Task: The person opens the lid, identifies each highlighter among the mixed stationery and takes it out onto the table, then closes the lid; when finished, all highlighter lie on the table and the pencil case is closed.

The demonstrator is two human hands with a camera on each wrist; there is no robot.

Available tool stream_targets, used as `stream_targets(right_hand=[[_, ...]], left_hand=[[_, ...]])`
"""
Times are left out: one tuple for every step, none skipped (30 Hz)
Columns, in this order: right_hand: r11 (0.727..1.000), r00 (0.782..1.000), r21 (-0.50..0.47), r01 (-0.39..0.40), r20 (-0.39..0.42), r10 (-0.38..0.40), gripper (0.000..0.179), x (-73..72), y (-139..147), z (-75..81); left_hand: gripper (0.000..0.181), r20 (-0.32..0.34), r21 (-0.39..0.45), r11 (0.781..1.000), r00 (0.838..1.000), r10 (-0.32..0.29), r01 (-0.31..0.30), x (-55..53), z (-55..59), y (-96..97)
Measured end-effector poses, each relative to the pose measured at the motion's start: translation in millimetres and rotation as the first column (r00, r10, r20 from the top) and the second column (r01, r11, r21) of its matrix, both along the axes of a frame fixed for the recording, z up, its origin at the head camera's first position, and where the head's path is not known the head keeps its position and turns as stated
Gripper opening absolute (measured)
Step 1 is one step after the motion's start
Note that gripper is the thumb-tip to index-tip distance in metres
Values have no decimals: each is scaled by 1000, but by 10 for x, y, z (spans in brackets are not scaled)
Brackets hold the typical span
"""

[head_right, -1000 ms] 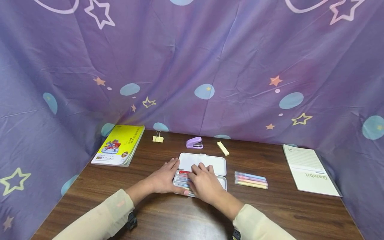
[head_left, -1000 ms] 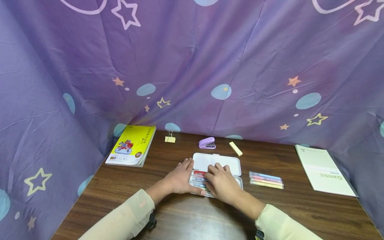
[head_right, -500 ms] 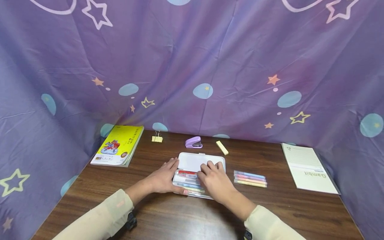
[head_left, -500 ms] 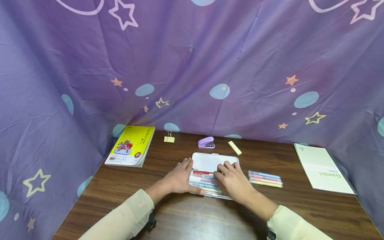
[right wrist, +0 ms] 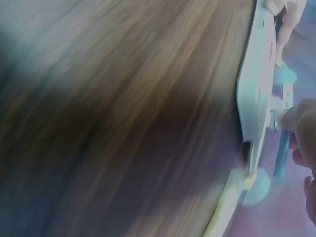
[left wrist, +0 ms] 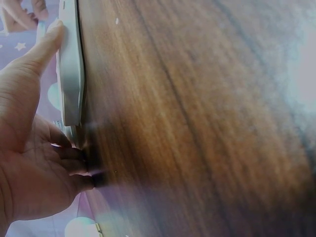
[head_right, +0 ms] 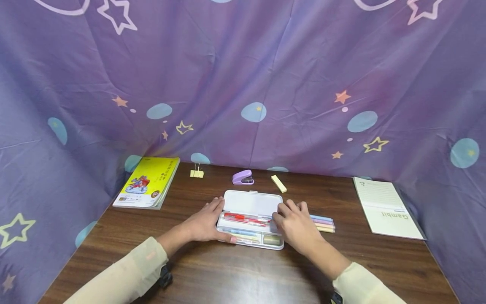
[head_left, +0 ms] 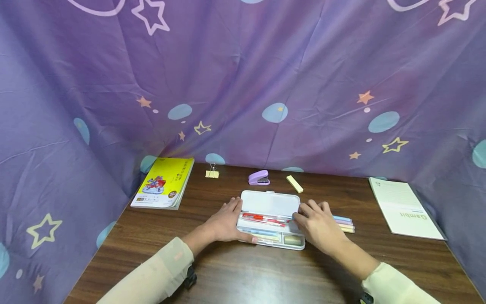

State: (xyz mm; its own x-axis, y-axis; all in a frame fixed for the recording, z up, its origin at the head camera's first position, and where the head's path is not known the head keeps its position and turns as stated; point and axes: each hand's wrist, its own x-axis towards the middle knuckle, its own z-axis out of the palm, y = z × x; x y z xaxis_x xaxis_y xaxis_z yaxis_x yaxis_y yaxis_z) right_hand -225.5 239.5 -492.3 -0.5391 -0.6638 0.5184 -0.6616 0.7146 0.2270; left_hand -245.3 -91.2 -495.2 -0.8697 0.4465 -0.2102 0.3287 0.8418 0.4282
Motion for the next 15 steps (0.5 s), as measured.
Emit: stream_targets(right_hand=[[1000,1000,1,8,0,-8,21,6,43,-3],[1000,1000,3,14,2,-14,22,12,86,-7],[1000,1000,6,21,1,-21,22,19,131,-13],[1000,1000,9,28,0,-28,23,27,175,-18],[999,999,12,35,-1,-35,23,34,220,-24],[999,999,14,41,-1,-41,24,44,265,-29],[999,999,16,47,0,-47,25,54,310,-34],[998,999,22,54,0,-54,27,67,357,-37],[998,998,28,60,0,-60,28,79,401,-41],[997,998,31,64,2,-64,30,90,442,-44],[997,998,33,68,4,-69,31,101,481,-48],[997,997,36,74,9,-74,32,111,519,-52],[996,997,36,76,13,-77,32,120,557,-57],[996,997,36,79,14,-80,31,128,592,-63],[996,996,33,82,17,-83,30,135,622,-71]], left_hand=[[143,1,-3,1000,1000,0,0,0,2,0],[144,-1,-3,1000,1000,-1,1,-1,1,0],[144,-5,-1,1000,1000,-1,1,-3,-2,0],[144,-6,2,1000,1000,-1,1,-2,-3,0],[144,-6,3,1000,1000,-1,1,-3,-5,0],[144,-5,6,1000,1000,-1,1,-3,-6,1],[144,-3,8,1000,1000,1,-1,-5,-7,1],[144,-4,10,1000,1000,1,-1,-7,-9,2],[144,-5,11,1000,1000,2,-2,-8,-10,3],[144,-4,12,1000,1000,3,-3,-8,-9,3],[144,-6,12,1000,1000,3,-2,-10,-11,3],[144,-6,10,1000,1000,3,-3,-10,-13,3],[145,-8,9,1000,1000,3,-3,-11,-17,4],[145,-10,8,1000,1000,2,-2,-13,-21,4],[145,-12,8,1000,1000,3,-3,-15,-26,5]])
